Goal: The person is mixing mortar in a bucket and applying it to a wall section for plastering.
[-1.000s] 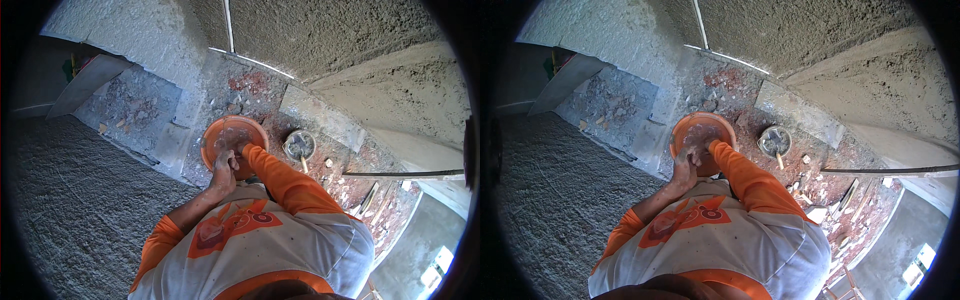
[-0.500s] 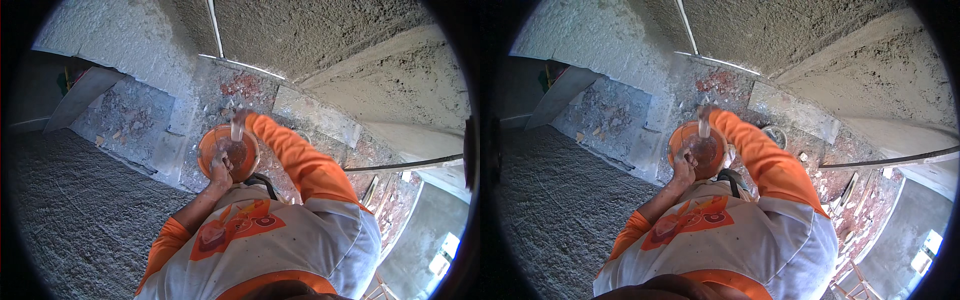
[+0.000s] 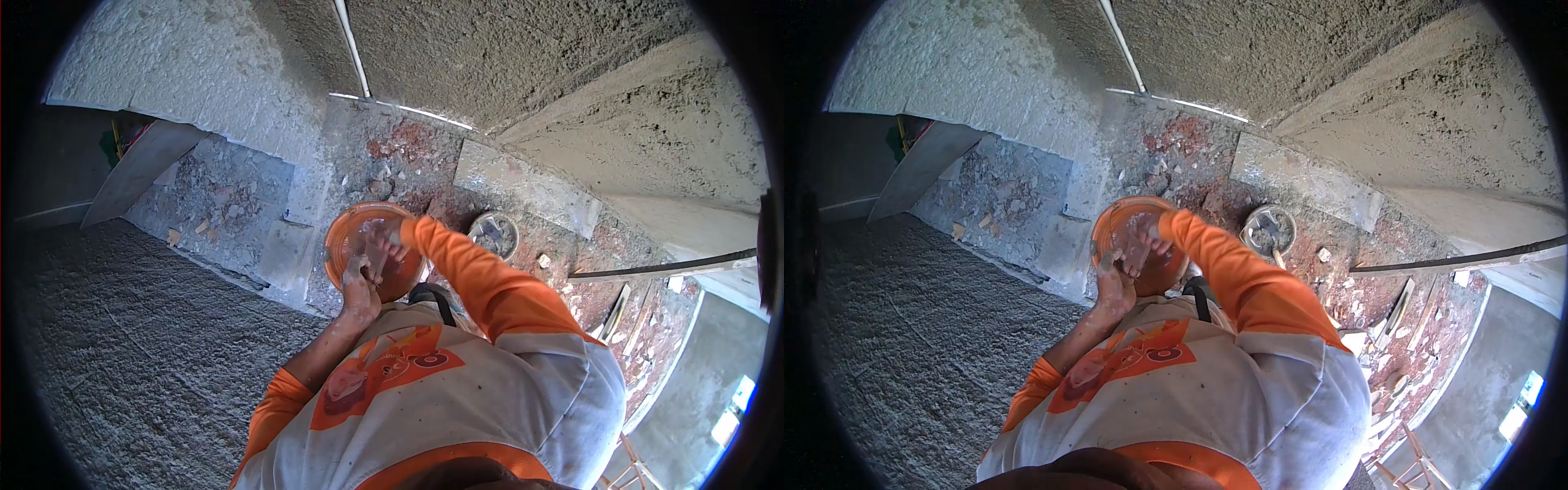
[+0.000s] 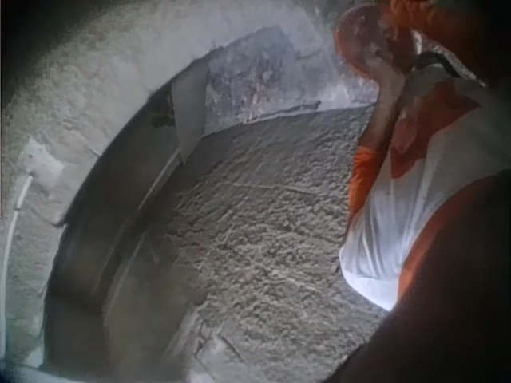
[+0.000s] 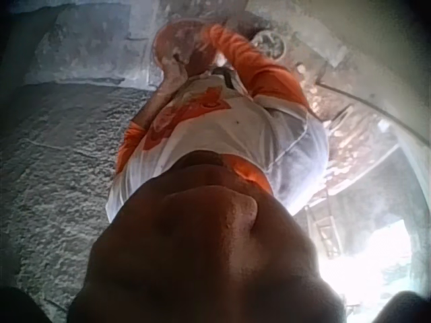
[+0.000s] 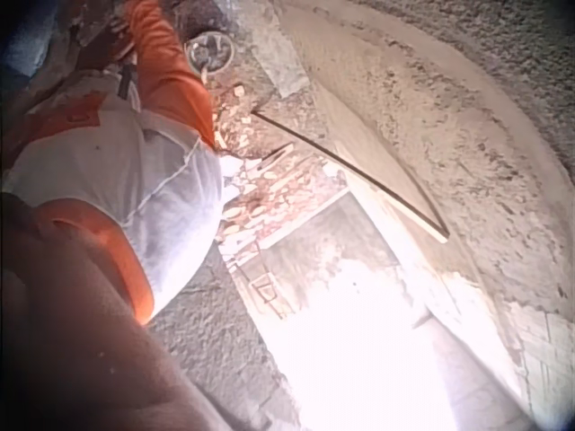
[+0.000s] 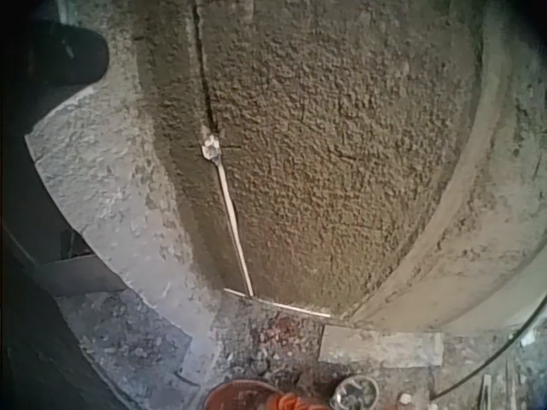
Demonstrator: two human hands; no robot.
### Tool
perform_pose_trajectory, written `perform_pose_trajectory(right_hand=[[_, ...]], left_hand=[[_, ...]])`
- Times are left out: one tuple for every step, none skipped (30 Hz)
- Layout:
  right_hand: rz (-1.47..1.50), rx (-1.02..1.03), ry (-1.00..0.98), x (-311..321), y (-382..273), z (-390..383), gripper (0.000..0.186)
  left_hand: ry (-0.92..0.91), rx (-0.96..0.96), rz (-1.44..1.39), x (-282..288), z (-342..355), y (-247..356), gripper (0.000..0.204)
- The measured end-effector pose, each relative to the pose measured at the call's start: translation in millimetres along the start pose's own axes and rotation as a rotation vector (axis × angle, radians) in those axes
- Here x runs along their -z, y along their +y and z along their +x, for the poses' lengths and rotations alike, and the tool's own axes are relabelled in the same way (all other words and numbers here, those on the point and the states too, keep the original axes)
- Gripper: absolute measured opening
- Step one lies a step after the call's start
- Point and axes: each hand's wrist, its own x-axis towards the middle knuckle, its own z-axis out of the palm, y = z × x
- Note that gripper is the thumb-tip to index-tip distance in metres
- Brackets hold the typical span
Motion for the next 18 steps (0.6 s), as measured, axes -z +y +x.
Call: perform_pose_trajectory(right_hand=[[-0.043,0.017,0.046,-6,18,13,0.025],[-0.132,0.048,0.105,-9,33,26,0.024],[-0.275,0.095,0.178,-11,47,38,0.024],[-0.454,0.146,0.267,-11,58,47,0.023],[-0.628,0.194,0.358,-8,69,53,0.023],[-0.771,0.227,0.435,-7,74,55,0.023],[-0.872,0.255,0.492,-4,78,57,0.023],[-0.946,0.282,0.53,-1,79,60,0.023],[-1.007,0.309,0.56,4,77,58,0.023],[-1.05,0.341,0.583,10,73,56,0.023],[-1.094,0.386,0.591,21,68,51,0.023],[-1.143,0.438,0.598,34,60,44,0.024],[-1.212,0.568,0.591,66,55,39,0.024],[-1.276,0.747,0.599,114,57,31,0.025],[-1.523,0.913,0.824,129,38,13,0.025],[-1.412,0.607,0.726,59,-44,-75,0.028],[-1.315,0.517,0.869,72,-68,-110,0.033],[-1.225,0.555,1.139,95,-82,-125,0.037]], left_hand=[[0.01,-0.016,0.016,-7,-6,3,0.014],[0.009,-0.012,0.023,-14,-12,6,0.014],[-0.007,-0.044,0.018,-22,-19,9,0.014],[-0.024,-0.075,0.015,-24,-23,11,0.014],[-0.027,-0.07,0.025,-22,-22,10,0.014],[-0.055,-0.056,0.028,-17,-20,9,0.014],[-0.085,-0.04,0.03,-13,-17,7,0.014],[-0.093,-0.033,0.042,-10,-14,6,0.014],[-0.056,-0.026,0.007,-7,-9,5,0.012],[-0.023,-0.017,-0.028,-5,-3,3,0.011],[-0.034,-0.008,-0.018,-4,5,1,0.011],[-0.046,0.004,-0.034,-1,11,-1,0.012],[-0.07,0.025,-0.042,-5,14,-4,0.012],[-0.104,0.051,-0.02,-18,14,-7,0.012],[-0.082,0.028,-0.005,-19,13,-8,0.013],[-0.005,-0.025,-0.024,-1,14,-6,0.013],[-0.029,-0.016,-0.014,-5,13,-10,0.013],[-0.063,-0.001,0.032,-6,15,-13,0.013]])
